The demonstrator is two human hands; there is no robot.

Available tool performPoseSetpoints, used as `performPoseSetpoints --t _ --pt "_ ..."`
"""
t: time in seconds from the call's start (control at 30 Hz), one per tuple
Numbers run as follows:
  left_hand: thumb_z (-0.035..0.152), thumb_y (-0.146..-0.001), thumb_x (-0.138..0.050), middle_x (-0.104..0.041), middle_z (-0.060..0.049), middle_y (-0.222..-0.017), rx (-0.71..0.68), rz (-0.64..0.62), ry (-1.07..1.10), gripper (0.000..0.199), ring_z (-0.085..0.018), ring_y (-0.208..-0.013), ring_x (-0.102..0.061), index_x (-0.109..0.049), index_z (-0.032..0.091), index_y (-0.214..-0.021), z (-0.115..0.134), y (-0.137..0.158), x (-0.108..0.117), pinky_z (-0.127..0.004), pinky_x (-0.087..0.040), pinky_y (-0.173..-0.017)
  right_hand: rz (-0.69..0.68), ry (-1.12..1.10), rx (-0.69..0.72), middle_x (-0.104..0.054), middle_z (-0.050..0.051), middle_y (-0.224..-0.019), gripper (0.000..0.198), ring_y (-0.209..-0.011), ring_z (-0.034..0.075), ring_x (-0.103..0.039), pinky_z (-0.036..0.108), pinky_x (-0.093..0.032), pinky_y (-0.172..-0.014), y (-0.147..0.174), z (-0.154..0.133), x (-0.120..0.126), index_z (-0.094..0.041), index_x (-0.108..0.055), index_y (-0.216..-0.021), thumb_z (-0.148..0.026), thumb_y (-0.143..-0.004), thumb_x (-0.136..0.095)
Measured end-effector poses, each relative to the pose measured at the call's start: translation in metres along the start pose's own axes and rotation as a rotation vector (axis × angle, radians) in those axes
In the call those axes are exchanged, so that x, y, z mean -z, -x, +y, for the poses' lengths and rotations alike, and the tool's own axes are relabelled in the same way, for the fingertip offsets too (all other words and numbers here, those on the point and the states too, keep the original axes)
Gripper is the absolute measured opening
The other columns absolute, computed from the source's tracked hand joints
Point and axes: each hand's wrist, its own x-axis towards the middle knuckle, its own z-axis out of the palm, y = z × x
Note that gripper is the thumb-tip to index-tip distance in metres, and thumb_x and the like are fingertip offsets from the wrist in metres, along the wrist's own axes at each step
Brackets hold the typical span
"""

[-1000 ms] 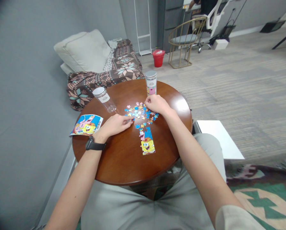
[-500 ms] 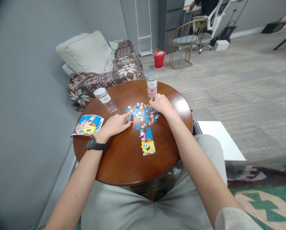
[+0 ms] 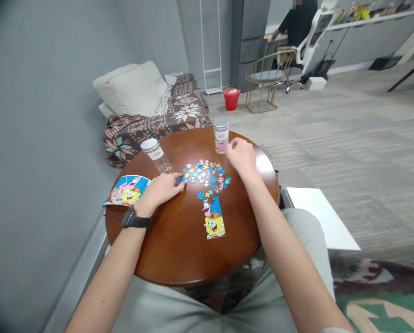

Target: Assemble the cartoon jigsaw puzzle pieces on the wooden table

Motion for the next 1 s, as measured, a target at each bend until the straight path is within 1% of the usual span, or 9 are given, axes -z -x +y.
performPoseSetpoints --t 0.13,0.3,0.47,0.67,0.83,1.0 --pt "0.042 -0.091 -0.043 -0.070 -0.010 -0.112 0.039 -0.005 0.011 0.041 -0.026 -0.099 -0.066 -0.061 0.025 -0.122 -0.002 -0.001 -0.001 -0.034 -0.050 -0.083 0.012 -0.010 0.001 -0.072 0.013 -0.085 0.024 -0.082 0.027 -0.064 0.032 -0.044 -0.072 -0.001 0.003 -0.006 -0.019 -0.067 -0.082 -0.027 -0.083 -0.044" --pt "0.040 -0.091 -0.043 -0.071 -0.008 -0.107 -0.032 -0.012 0.041 0.040 -0.025 -0.095 -0.068 -0.059 0.028 -0.125 0.001 0.000 -0.002 -0.032 -0.050 -0.081 -0.005 -0.030 0.001 -0.071 0.011 -0.084 0.023 -0.081 0.025 -0.064 0.030 -0.044 -0.070 0.000 0.002 -0.007 -0.020 -0.067 -0.081 -0.028 -0.082 -0.046" --pt "0.042 -0.092 -0.042 -0.073 -0.004 -0.099 -0.133 -0.012 0.064 0.039 -0.025 -0.093 -0.068 -0.059 0.031 -0.125 0.001 0.001 -0.002 -0.031 -0.050 -0.078 -0.010 -0.038 0.015 -0.071 0.010 -0.083 0.023 -0.080 0.025 -0.064 0.029 -0.043 -0.069 0.001 0.001 -0.006 -0.019 -0.067 -0.081 -0.028 -0.081 -0.046" --pt "0.042 -0.092 -0.044 -0.072 -0.004 -0.096 -0.130 0.003 0.070 0.038 -0.025 -0.093 -0.068 -0.058 0.031 -0.125 -0.001 0.002 0.000 -0.030 -0.050 -0.076 -0.022 -0.056 0.046 -0.072 0.010 -0.081 0.024 -0.076 0.023 -0.063 0.028 -0.041 -0.066 0.000 0.003 -0.008 -0.019 -0.067 -0.080 -0.028 -0.080 -0.045" --pt "0.044 -0.091 -0.047 -0.070 -0.004 -0.093 -0.100 0.023 0.081 0.036 -0.024 -0.088 -0.067 -0.057 0.029 -0.121 -0.006 0.001 -0.003 -0.030 -0.049 -0.073 -0.040 -0.082 0.084 -0.071 0.009 -0.078 0.023 -0.071 0.021 -0.062 0.027 -0.038 -0.064 0.000 0.004 -0.010 -0.019 -0.066 -0.077 -0.028 -0.080 -0.045" --pt "0.043 -0.089 -0.051 -0.069 -0.004 -0.088 -0.107 0.030 0.112 0.028 -0.022 -0.079 -0.067 -0.057 0.025 -0.108 -0.009 0.000 -0.006 -0.028 -0.047 -0.068 -0.067 -0.101 0.147 -0.071 0.007 -0.076 0.025 -0.067 0.019 -0.059 0.027 -0.036 -0.061 0.001 0.004 -0.011 -0.020 -0.068 -0.079 -0.032 -0.081 -0.046"
